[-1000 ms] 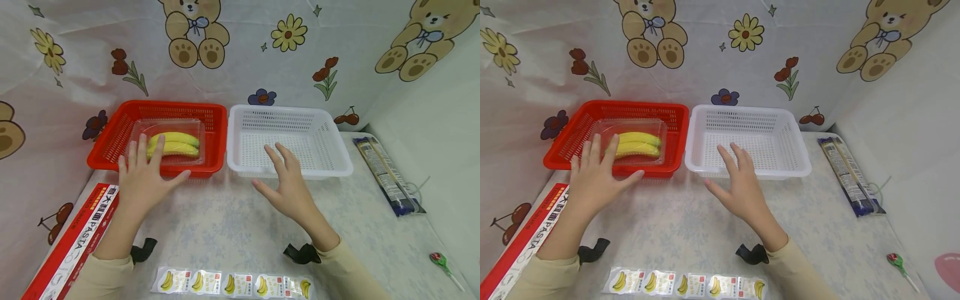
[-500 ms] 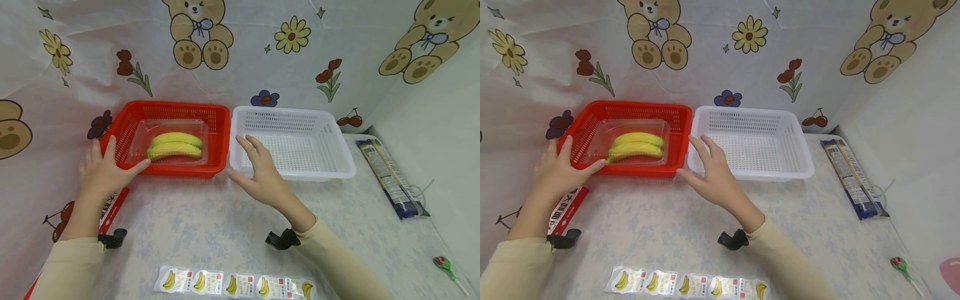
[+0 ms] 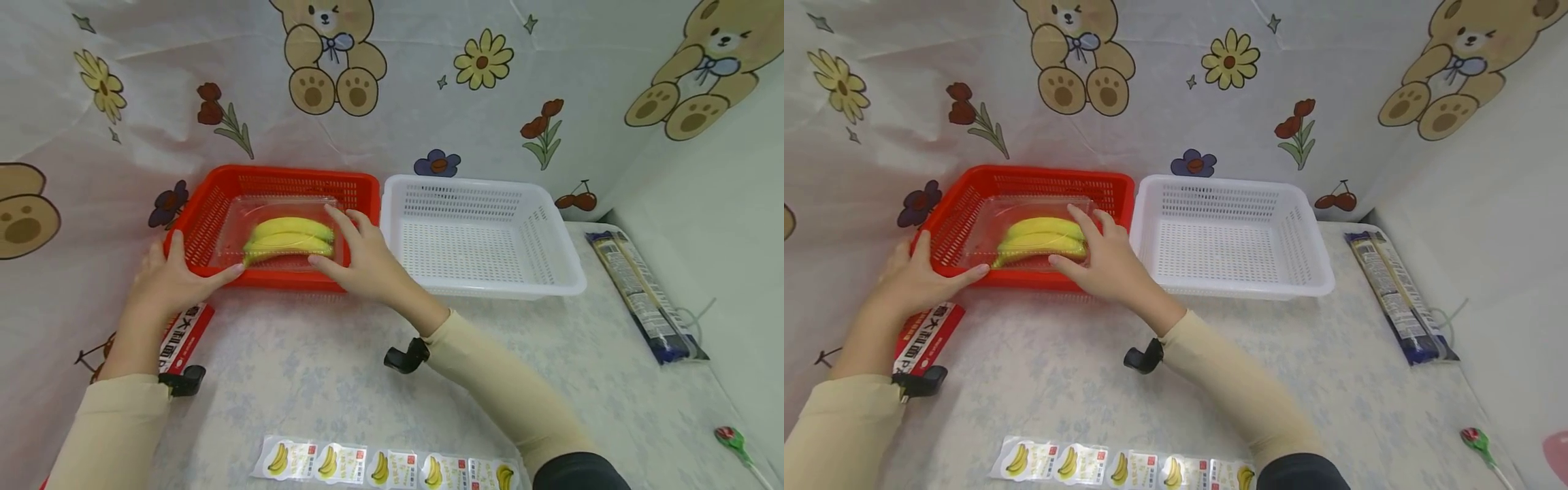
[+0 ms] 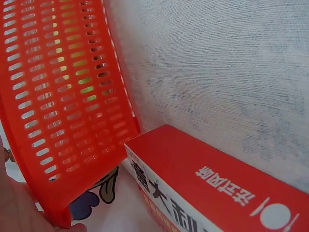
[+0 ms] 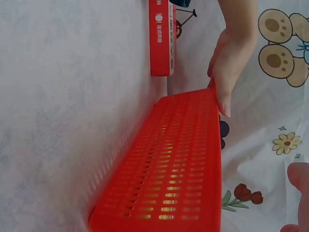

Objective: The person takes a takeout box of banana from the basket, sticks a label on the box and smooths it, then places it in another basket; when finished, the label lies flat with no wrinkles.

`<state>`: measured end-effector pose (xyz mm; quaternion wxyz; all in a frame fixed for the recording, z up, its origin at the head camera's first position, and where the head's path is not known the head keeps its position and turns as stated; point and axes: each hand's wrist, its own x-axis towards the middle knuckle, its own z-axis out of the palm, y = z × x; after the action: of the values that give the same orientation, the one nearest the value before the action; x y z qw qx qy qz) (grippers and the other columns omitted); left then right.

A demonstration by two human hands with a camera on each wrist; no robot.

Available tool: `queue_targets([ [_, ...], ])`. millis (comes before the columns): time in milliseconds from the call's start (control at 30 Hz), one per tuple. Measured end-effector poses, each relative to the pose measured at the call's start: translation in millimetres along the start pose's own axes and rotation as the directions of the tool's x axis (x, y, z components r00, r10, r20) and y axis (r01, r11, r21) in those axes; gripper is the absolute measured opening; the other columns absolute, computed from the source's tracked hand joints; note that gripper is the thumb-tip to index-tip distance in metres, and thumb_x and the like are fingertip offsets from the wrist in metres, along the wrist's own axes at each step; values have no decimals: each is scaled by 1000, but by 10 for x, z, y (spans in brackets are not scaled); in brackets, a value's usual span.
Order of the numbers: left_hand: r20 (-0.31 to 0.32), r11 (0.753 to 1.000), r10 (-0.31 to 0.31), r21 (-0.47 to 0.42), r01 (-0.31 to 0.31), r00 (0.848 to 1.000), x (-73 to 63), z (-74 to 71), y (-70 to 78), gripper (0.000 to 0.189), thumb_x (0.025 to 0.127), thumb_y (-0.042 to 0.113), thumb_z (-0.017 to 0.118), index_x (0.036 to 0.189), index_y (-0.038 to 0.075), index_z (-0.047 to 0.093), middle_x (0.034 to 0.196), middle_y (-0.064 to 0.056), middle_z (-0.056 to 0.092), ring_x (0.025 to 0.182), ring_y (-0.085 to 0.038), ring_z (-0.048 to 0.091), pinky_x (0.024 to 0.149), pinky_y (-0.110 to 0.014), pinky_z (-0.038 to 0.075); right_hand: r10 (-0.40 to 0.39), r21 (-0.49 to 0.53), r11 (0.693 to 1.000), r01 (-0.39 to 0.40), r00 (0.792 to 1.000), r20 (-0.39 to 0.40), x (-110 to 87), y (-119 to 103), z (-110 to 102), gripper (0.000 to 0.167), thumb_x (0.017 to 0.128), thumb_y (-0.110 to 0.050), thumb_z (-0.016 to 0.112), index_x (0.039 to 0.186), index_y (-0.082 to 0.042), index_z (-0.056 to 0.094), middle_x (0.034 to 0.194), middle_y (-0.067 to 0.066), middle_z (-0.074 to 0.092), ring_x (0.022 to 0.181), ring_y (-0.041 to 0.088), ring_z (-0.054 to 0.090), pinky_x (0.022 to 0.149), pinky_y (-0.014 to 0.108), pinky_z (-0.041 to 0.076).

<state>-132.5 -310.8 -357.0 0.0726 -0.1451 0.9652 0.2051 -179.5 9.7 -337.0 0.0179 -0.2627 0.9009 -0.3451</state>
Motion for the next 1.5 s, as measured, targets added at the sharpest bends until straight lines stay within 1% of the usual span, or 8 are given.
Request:
queue_targets([
  [167, 20, 1000, -9, -15, 9, 1000, 4, 15, 4, 140, 71, 89, 53, 153, 4, -23, 156, -39, -13, 135, -65, 11, 94, -81, 31, 60, -50, 997, -58, 997, 38, 221, -61, 170, 84, 89, -65, 58, 157, -43, 14, 162, 11, 21, 143, 35, 33, 105, 56, 44],
  [333, 50, 999, -28, -33, 30, 998, 6, 6, 6, 140, 71, 88, 53, 152, 6, -27, 157, -36, -18, 133, -68, 12, 92, -81, 32, 143, -74, 988, -138, 988, 63, 423, -101, 321, 85, 89, -67, 54, 158, -39, 14, 162, 13, 19, 145, 37, 30, 103, 59, 45],
  [667, 83, 997, -47, -50, 51, 995, -10, -11, 41, 141, 71, 88, 54, 150, 9, -31, 157, -33, -24, 131, -69, 15, 93, -81, 33, 314, -76, 949, -307, 944, 100, 666, -30, 499, 88, 88, -68, 55, 158, -42, 8, 165, 15, 9, 144, 45, 32, 102, 61, 46],
  [867, 81, 997, -48, -59, 53, 996, -4, -7, 34, 142, 70, 88, 56, 150, 10, -31, 157, -33, -25, 132, -68, 13, 92, -81, 33, 367, -52, 930, -363, 923, 118, 724, 12, 531, 92, 88, -69, 55, 158, -42, 2, 165, 22, 8, 136, 41, 47, 104, 56, 47],
  [1100, 92, 997, -49, -52, 54, 995, -12, -18, 38, 141, 71, 89, 54, 150, 10, -32, 156, -33, -27, 133, -69, 12, 94, -81, 30, 397, -38, 918, -395, 909, 130, 745, 27, 516, 93, 89, -67, 54, 160, -36, 3, 164, 24, 12, 146, 43, 31, 109, 61, 40],
  [1267, 101, 998, -49, -33, 53, 994, -18, -24, 41, 140, 72, 88, 52, 149, 8, -32, 155, -34, -28, 132, -70, 12, 96, -81, 28, 397, 12, 914, -405, 901, 173, 759, 60, 506, 92, 91, -65, 53, 160, -35, 0, 164, 25, 8, 144, 44, 35, 109, 61, 39],
  [1367, 105, 998, -55, -25, 58, 993, -15, -25, 43, 140, 71, 90, 51, 149, 9, -32, 155, -34, -28, 130, -70, 14, 96, -81, 29, 372, 70, 919, -389, 911, 177, 769, 86, 508, 92, 91, -64, 55, 160, -37, 0, 164, 25, 6, 143, 44, 37, 108, 60, 40],
  [1500, 105, 998, -55, -26, 58, 993, -11, -26, 38, 141, 70, 90, 51, 149, 9, -33, 155, -34, -28, 130, -71, 14, 95, -81, 29, 333, 159, 920, -359, 928, 169, 770, 95, 496, 94, 90, -60, 60, 160, -35, 3, 166, 19, 5, 150, 44, 21, 110, 61, 38],
])
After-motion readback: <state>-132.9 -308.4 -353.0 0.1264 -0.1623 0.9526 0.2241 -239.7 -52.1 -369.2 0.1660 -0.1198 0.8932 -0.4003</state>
